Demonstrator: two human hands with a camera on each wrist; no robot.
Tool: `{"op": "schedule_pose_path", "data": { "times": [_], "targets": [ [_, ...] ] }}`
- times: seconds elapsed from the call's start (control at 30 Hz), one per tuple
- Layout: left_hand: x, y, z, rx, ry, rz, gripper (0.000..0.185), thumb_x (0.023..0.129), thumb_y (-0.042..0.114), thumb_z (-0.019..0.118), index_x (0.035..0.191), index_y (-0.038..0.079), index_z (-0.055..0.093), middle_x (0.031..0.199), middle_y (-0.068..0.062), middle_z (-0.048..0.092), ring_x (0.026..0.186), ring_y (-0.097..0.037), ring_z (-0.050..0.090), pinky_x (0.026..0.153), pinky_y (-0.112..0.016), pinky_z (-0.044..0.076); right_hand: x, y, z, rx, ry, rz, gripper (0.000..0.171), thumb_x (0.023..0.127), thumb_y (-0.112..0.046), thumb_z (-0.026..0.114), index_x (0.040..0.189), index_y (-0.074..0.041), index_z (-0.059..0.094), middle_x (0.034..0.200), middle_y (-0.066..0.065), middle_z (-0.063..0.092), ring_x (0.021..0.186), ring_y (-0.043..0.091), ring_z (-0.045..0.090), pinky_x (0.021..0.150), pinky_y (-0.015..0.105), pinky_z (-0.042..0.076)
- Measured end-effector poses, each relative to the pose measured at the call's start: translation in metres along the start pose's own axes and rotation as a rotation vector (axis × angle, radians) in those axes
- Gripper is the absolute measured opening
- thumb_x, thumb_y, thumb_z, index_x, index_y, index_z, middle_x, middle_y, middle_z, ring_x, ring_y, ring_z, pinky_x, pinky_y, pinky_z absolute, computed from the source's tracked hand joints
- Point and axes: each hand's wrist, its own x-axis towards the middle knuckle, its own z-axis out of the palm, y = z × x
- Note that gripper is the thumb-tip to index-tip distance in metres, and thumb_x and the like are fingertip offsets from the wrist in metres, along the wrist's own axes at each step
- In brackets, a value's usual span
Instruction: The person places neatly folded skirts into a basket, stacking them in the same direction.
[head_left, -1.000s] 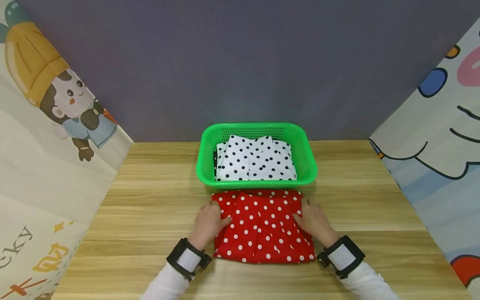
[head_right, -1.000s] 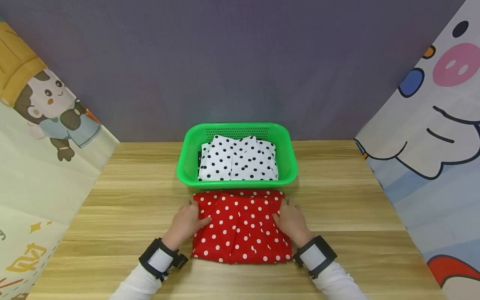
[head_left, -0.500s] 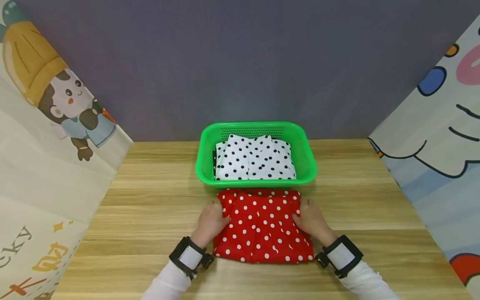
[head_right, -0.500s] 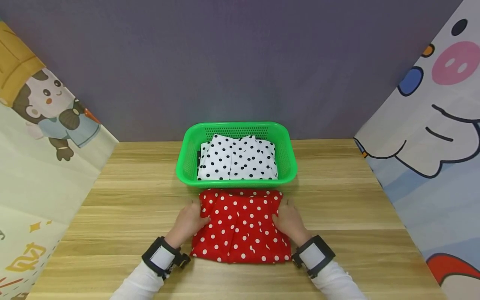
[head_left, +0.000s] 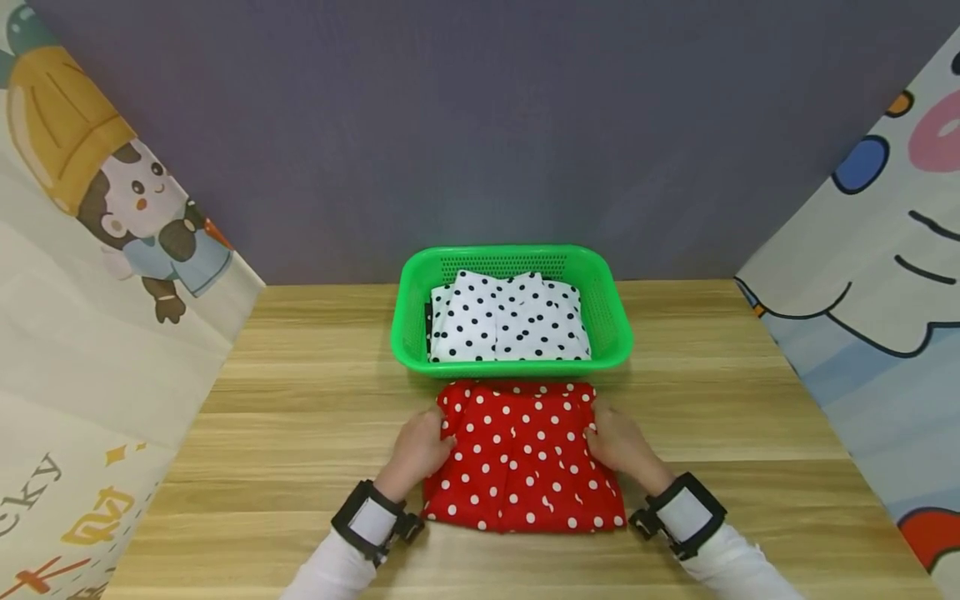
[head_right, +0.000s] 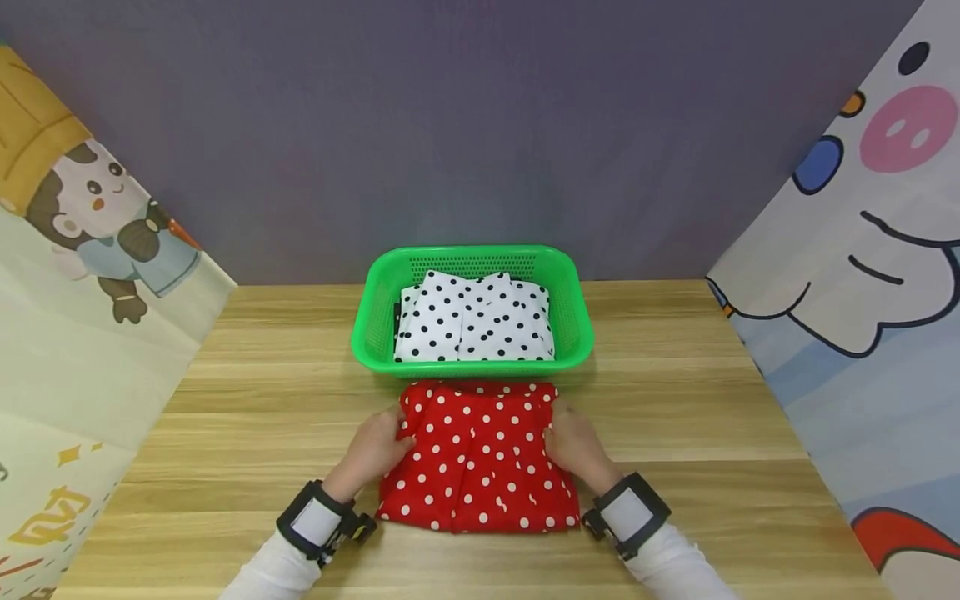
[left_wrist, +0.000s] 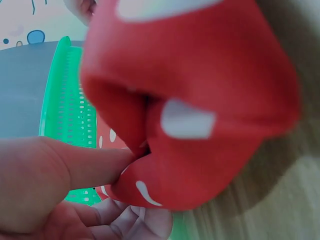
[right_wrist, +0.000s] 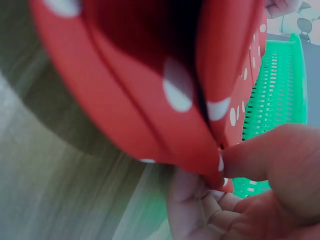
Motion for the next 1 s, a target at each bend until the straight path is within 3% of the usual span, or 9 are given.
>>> {"op": "schedule_pose_path", "data": {
  "times": [0.3, 0.67, 1.0],
  "targets": [
    [-0.012, -0.005, -0.006, -0.046, 0.016, 0.009, 0.038, 0.080, 0.010, 0.068, 0.112, -0.002, 0.054, 0.094, -0.012, 0.062, 0.077, -0.020, 0.056, 0.063, -0.031, 0.051, -0.007, -0.001, 0.002, 0.017, 0.050, -0.069, 0.037, 0.084, -0.007, 0.062, 0.113, 0.005, 0.043, 0.097, 0.016, 0.058, 0.077, 0.021, 0.059, 0.064, 0.036, 0.054],
    [-0.034, -0.001, -0.017, -0.080, 0.034, 0.033, 0.033, 0.079, 0.010, 0.070, 0.106, 0.001, 0.053, 0.089, -0.007, 0.059, 0.075, -0.016, 0.054, 0.062, -0.029, 0.053, -0.024, -0.008, 0.000, 0.010, 0.146, -0.145, 0.033, 0.084, -0.004, 0.062, 0.111, 0.001, 0.045, 0.096, 0.012, 0.057, 0.080, 0.020, 0.057, 0.065, 0.034, 0.054],
    [-0.042, 0.002, -0.025, -0.055, 0.094, 0.092, 0.029, 0.078, 0.008, 0.071, 0.100, 0.004, 0.054, 0.085, -0.004, 0.058, 0.073, -0.014, 0.053, 0.060, -0.026, 0.050, -0.032, -0.016, -0.008, -0.013, 0.208, -0.151, 0.031, 0.084, -0.004, 0.061, 0.110, 0.000, 0.044, 0.096, 0.014, 0.056, 0.078, 0.022, 0.057, 0.063, 0.036, 0.054]
  ]
}}
